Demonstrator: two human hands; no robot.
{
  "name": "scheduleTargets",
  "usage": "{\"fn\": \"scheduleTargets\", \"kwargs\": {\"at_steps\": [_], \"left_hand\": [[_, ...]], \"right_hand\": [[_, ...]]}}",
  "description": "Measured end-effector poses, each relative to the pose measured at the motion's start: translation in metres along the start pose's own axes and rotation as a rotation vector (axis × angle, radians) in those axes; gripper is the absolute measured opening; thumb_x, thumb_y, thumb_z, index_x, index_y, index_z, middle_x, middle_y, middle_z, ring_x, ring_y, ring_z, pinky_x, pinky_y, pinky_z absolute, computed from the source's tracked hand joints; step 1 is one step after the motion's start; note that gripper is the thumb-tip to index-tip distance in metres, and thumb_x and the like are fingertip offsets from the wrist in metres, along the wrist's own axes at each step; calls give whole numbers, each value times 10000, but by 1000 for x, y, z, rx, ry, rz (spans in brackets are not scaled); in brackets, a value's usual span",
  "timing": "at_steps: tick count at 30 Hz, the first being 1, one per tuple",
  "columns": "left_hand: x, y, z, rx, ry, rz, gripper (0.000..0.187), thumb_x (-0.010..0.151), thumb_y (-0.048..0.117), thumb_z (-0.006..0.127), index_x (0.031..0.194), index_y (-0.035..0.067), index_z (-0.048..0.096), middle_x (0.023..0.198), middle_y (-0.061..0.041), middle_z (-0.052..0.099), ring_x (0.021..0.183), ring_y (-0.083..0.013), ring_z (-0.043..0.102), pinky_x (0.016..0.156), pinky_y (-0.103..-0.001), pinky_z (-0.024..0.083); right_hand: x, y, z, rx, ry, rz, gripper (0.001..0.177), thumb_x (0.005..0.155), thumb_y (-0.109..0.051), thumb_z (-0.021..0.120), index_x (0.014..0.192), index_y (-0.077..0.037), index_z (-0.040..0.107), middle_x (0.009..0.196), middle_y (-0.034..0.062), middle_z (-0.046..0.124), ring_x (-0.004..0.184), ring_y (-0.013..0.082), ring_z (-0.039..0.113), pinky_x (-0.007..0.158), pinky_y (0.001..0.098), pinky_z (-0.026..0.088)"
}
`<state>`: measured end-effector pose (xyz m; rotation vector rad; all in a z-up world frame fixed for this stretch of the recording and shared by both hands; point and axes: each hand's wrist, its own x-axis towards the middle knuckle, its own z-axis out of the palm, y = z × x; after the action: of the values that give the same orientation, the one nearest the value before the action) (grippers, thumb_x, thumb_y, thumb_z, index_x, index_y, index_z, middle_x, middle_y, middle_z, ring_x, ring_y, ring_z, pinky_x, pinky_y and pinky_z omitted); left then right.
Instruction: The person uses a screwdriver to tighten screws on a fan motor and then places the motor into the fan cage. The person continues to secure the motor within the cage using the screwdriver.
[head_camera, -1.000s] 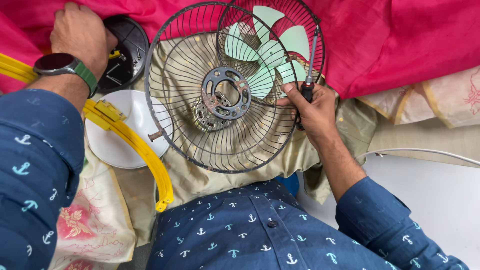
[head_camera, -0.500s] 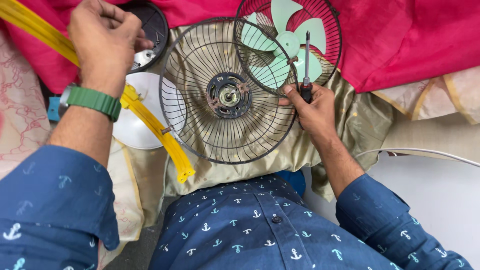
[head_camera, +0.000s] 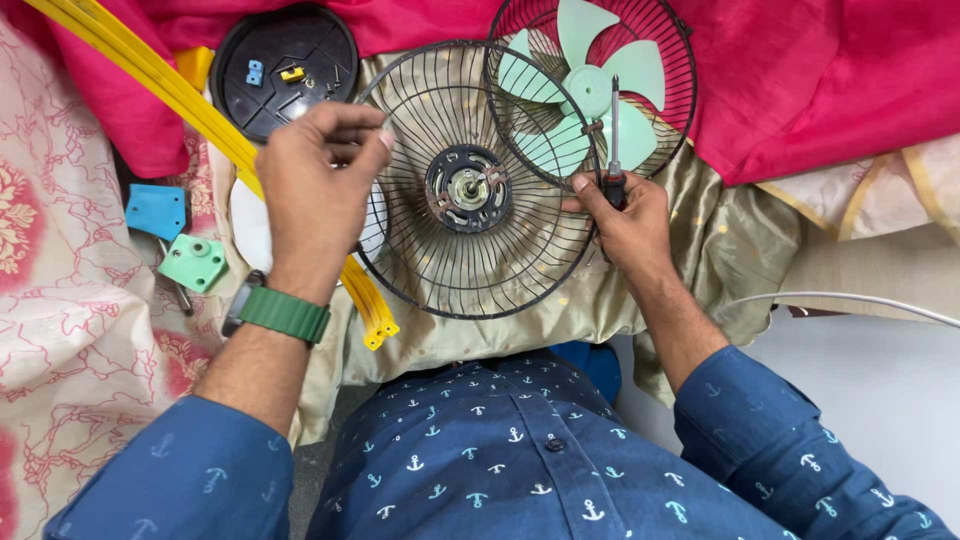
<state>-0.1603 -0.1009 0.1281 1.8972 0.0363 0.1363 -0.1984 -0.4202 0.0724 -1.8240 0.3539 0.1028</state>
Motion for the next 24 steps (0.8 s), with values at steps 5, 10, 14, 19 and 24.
{"fn": "scheduleTargets", "kwargs": {"at_steps": [5,10,14,19,24], "left_hand": [[-13,5,12,86,-83,-46,157,913,88,752,1059,33,771,930,-58,797,767,-111,758,704,-263,605],[-22,-1,23,144,-161,-102,160,893,88,737,1042,35,767,934,-71,788,757,-153,769,694,-292,608],[-25,-6,28,155,-185,-112,159,888,86,733,1032,27,764,933,-80,783,774,-167,775,708,-299,614],[-26,-7,31,177,-199,-120,167,880,76,727,1033,19,759,943,-90,770,777,-178,773,708,-311,612],[-23,-9,33,197,-194,-95,165,882,76,732,1034,19,761,940,-98,771,777,-182,769,720,-316,613]], "right_hand": [[8,-3,1,-56,-8,5,194,987,-219,726,1027,-29,728,821,16,740,712,44,692,508,191,427],[11,-8,0,-60,7,86,240,976,-293,729,986,-53,721,802,25,765,514,25,533,460,197,412],[13,-9,2,-39,9,90,254,970,-302,729,977,-49,709,808,40,770,492,35,530,449,206,417],[17,-9,2,-70,16,90,255,979,-303,722,978,-49,694,816,48,776,495,39,539,451,208,419],[18,-9,4,-57,16,82,250,988,-291,712,986,-42,699,823,53,775,516,38,556,474,207,445]]}}
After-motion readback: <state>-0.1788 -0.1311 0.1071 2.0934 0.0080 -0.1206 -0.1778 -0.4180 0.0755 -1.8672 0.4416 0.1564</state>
